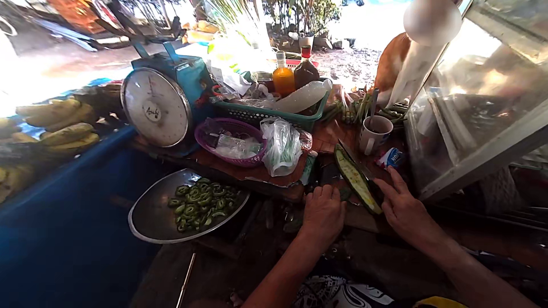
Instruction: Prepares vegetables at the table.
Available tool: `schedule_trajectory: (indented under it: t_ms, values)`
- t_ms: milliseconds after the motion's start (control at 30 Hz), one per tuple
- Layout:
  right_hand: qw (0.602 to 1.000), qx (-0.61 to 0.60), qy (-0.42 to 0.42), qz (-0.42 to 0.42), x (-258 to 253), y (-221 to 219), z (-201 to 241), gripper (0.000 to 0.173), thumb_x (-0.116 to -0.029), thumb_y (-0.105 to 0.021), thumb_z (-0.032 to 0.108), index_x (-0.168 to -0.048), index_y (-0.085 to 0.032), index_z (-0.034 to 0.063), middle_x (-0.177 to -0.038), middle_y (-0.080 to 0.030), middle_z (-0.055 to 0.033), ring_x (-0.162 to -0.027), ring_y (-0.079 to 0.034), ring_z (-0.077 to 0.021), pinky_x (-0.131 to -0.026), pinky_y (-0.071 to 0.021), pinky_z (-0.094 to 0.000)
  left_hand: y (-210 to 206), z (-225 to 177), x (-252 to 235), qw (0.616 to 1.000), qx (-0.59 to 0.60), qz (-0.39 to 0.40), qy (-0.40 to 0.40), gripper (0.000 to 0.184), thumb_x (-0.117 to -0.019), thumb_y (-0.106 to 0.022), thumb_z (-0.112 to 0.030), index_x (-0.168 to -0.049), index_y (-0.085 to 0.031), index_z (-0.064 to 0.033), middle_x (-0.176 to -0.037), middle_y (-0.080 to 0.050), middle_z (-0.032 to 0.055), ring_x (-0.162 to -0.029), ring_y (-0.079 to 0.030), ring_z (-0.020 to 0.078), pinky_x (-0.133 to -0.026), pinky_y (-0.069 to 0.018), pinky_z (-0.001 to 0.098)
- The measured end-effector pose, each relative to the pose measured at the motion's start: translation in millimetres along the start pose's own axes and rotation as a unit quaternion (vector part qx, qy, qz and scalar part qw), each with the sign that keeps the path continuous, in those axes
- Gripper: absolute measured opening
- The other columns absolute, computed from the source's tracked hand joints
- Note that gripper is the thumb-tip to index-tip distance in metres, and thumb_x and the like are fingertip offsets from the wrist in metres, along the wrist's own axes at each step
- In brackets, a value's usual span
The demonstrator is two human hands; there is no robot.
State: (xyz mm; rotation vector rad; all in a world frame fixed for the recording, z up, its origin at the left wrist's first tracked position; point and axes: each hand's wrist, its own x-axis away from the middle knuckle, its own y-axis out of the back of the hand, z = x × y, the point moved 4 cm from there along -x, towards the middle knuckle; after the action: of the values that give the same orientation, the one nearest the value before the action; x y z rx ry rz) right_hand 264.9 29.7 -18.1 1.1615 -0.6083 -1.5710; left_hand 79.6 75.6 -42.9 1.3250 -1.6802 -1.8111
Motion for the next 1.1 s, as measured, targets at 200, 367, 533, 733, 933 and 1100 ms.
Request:
schedule_trajectory:
  t_ms: [200,367,533,733,933,1100]
  values:
    - [0.997,-0.052,-0.040,0.040,-2.6,3.2,-8.0,0.044,-0.1015,-0.059,0.025,-0.142,-0.060,0.0078,-0.157,-0.042,-0.0246,-0.125,-0.062,-0.0371,-0.095,-0.0569,-0.0458,3.0,-1.5,-2.1,0.999,0.034,0.027,0.007,0.037,-0.0990,-0.059,-0.028,-0.131,-0.070,-0.0124,-0.107,-0.067,0.0147,-0.097,-0.065,0.0350,-0.076,-0.0544,0.0467]
    - [0.994,-0.090,0.042,-0.054,9.6,21.7,0.2,0.040,-0.1038,-0.044,0.012,-0.139,-0.059,-0.0001,-0.145,-0.055,-0.0245,-0.105,-0.070,-0.0247,-0.085,-0.0599,-0.0346,7.5,-1.5,4.4,0.998,0.047,0.036,0.027,0.034,-0.0969,-0.060,-0.026,-0.123,-0.072,-0.0078,-0.105,-0.067,0.0164,-0.096,-0.066,0.0368,-0.076,-0.0556,0.0487]
    - [0.974,-0.221,0.041,-0.040,30.4,48.1,13.1,0.051,-0.1033,-0.042,0.015,-0.151,-0.042,-0.0025,-0.121,-0.066,-0.0087,-0.090,-0.066,-0.0019,-0.077,-0.0594,-0.0201,10.8,2.8,15.8,0.999,0.036,0.006,0.027,0.030,-0.0926,-0.060,-0.025,-0.113,-0.075,-0.0094,-0.099,-0.067,0.0123,-0.091,-0.066,0.0329,-0.071,-0.0563,0.0437]
    - [0.985,-0.149,0.032,0.077,54.7,26.8,14.4,0.044,-0.1056,-0.043,0.024,-0.145,-0.059,0.0108,-0.120,-0.071,-0.0076,-0.091,-0.069,-0.0081,-0.079,-0.0583,-0.0240,15.7,0.4,21.2,0.999,0.027,0.009,0.020,0.029,-0.0905,-0.062,-0.024,-0.111,-0.076,-0.0072,-0.097,-0.068,0.0131,-0.087,-0.067,0.0334,-0.069,-0.0565,0.0444]
    - [0.989,-0.107,0.051,0.093,69.3,21.2,14.1,0.045,-0.1050,-0.042,0.021,-0.146,-0.058,0.0133,-0.122,-0.071,-0.0115,-0.098,-0.071,-0.0151,-0.084,-0.0588,-0.0286,17.4,-1.2,20.4,0.999,0.026,0.019,0.018,0.028,-0.0895,-0.062,-0.024,-0.108,-0.076,-0.0073,-0.095,-0.066,0.0127,-0.086,-0.067,0.0329,-0.066,-0.0558,0.0434]
    - [0.988,-0.077,0.046,0.126,71.6,18.5,17.1,0.047,-0.1050,-0.039,0.022,-0.149,-0.056,0.0165,-0.111,-0.071,-0.0120,-0.085,-0.071,-0.0190,-0.072,-0.0602,-0.0342,16.9,-0.3,19.9,0.999,0.031,0.033,0.019,0.032,-0.0955,-0.060,-0.033,-0.108,-0.075,-0.0078,-0.096,-0.066,0.0131,-0.088,-0.067,0.0336,-0.069,-0.0558,0.0447]
